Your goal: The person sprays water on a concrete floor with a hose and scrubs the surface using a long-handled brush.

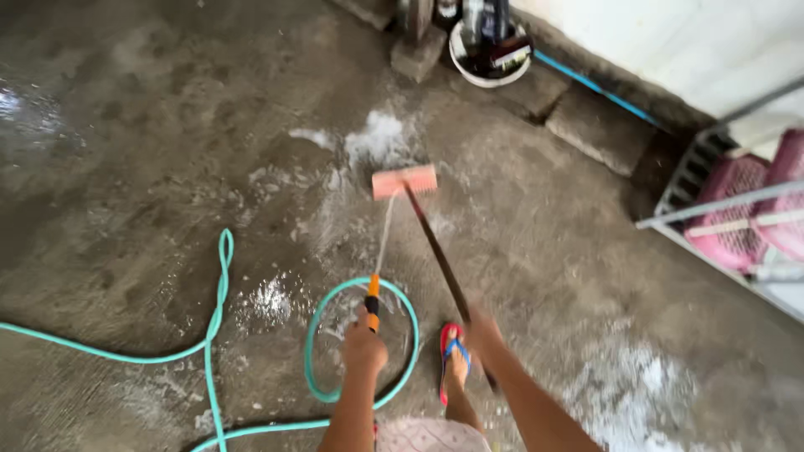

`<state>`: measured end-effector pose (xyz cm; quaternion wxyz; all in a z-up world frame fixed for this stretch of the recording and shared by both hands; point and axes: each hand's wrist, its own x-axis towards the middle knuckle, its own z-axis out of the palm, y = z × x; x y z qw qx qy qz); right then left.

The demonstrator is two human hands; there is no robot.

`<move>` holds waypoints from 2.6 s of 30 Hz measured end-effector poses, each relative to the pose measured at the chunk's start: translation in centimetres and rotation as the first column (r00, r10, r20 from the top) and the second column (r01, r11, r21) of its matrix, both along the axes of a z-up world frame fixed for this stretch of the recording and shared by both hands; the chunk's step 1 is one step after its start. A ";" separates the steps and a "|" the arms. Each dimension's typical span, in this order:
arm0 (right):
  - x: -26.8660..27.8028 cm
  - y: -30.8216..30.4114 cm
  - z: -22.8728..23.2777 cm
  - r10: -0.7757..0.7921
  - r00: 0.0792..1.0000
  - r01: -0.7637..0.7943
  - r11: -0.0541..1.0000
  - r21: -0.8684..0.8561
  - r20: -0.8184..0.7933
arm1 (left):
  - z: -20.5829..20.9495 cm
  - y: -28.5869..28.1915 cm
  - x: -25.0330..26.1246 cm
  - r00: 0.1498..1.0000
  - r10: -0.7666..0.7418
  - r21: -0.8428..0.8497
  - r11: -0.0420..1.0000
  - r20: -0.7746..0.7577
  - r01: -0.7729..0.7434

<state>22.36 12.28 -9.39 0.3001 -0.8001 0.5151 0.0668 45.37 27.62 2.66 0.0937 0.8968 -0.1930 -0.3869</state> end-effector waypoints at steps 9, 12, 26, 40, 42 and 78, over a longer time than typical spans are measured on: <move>-7.7 -2.7 6.3 0.133 0.983 -0.125 0.990 0.069 -0.130 | -1.3 -7.3 1.1 0.994 0.105 0.061 0.993 0.006 -0.105; 1.7 -11.0 6.5 0.115 0.976 -0.088 0.985 0.146 -0.184 | -0.3 -9.4 1.8 0.987 0.159 0.076 0.984 0.012 -0.159; 17.6 -20.3 29.2 0.092 0.983 -0.030 0.932 0.361 -0.157 | 6.0 -12.3 14.9 0.897 0.422 -0.002 0.905 0.130 -0.425; 52.3 -28.4 29.3 0.512 0.856 -0.511 0.814 0.275 0.073 | 5.7 -21.7 35.7 0.874 0.477 0.043 0.875 0.096 -0.482; 56.4 -28.7 29.0 0.521 0.852 -0.504 0.794 0.341 0.045 | 6.5 -22.6 37.7 0.883 0.455 0.032 0.887 0.112 -0.461; 144.3 -31.9 30.2 0.615 0.788 -0.579 0.753 0.313 -0.023 | 20.6 -22.7 121.7 0.469 0.881 0.050 0.467 0.060 -0.883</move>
